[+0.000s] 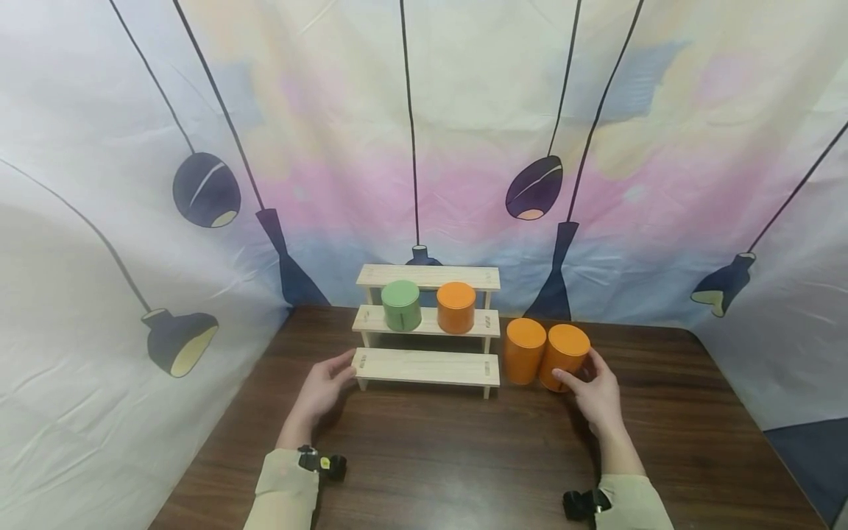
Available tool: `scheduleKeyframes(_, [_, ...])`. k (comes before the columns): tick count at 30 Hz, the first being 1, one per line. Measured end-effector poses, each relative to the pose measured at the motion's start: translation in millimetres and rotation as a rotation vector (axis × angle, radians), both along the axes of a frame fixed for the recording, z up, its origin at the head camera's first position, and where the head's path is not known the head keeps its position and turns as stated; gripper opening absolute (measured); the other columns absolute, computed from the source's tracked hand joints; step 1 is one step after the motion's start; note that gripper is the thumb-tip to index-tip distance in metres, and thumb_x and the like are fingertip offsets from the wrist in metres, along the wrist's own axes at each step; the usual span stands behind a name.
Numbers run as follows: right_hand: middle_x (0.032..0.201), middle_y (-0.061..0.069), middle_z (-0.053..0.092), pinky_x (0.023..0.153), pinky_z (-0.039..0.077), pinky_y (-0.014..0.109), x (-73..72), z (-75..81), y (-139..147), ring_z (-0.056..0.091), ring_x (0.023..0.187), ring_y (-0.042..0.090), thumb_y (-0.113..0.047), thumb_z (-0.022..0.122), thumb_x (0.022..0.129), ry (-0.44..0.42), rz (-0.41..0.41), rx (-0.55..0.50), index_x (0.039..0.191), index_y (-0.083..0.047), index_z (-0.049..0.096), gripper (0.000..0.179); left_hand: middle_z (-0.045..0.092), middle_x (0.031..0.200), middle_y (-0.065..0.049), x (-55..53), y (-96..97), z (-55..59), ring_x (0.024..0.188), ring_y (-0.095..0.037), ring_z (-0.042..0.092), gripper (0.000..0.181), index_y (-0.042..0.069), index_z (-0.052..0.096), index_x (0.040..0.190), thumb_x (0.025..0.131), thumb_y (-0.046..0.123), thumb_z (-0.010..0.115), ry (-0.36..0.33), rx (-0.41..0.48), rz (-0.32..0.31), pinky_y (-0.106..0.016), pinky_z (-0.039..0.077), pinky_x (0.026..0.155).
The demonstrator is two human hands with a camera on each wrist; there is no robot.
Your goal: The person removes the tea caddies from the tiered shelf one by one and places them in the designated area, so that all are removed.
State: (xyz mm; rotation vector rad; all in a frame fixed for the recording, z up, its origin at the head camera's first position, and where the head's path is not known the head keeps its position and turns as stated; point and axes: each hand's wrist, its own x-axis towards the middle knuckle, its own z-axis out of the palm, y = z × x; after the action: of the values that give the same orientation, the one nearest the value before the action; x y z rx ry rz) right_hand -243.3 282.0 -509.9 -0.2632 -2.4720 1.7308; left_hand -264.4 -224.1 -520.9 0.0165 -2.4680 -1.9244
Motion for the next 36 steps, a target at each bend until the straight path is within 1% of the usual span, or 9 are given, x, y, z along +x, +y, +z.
scheduleKeyframes(7, [0.167,0.028,0.035,0.124,0.035,0.059,-1.2,-0.6,0.4,0.036,0.154,0.044,-0.025,0.081,0.099,0.006,0.004,-0.012,0.170,-0.004,0.023,0.095,0.058,0.149,-0.029,-0.2,-0.2,-0.2,0.125,-0.033,0.068,0.045,-0.005,0.053,0.154,0.109,-0.002,0.057,0.003,0.002,-0.005,-0.036,0.062,0.097])
scheduleKeyframes(17, [0.169,0.030,0.031,0.125,0.031,0.061,-0.7,-1.4,0.9,0.031,0.155,0.047,-0.029,0.081,0.099,-0.001,0.017,0.002,0.171,-0.004,0.017,0.099,0.060,0.148,-0.027,-0.7,-0.8,1.1,0.124,-0.031,0.069,0.045,-0.003,0.054,0.154,0.109,0.000,0.058,0.001,-0.021,0.003,-0.036,0.062,0.096])
scheduleKeyframes(22, [0.169,0.030,0.029,0.125,0.031,0.062,-0.3,-1.6,1.1,0.030,0.156,0.047,-0.027,0.080,0.100,-0.005,0.021,0.000,0.171,-0.004,0.015,0.099,0.060,0.147,-0.028,-0.1,-0.5,0.6,0.123,-0.032,0.070,0.044,-0.004,0.054,0.153,0.109,0.000,0.057,0.007,-0.032,-0.002,-0.036,0.062,0.096])
scheduleKeyframes(36, [0.170,0.030,0.028,0.125,0.030,0.062,-2.6,-1.8,2.8,0.028,0.156,0.047,-0.028,0.080,0.100,-0.011,0.027,0.011,0.172,-0.005,0.014,0.100,0.059,0.147,-0.029,0.3,0.1,-0.3,0.125,-0.033,0.069,0.045,-0.004,0.053,0.154,0.109,-0.001,0.058,0.003,-0.011,-0.002,-0.037,0.061,0.097])
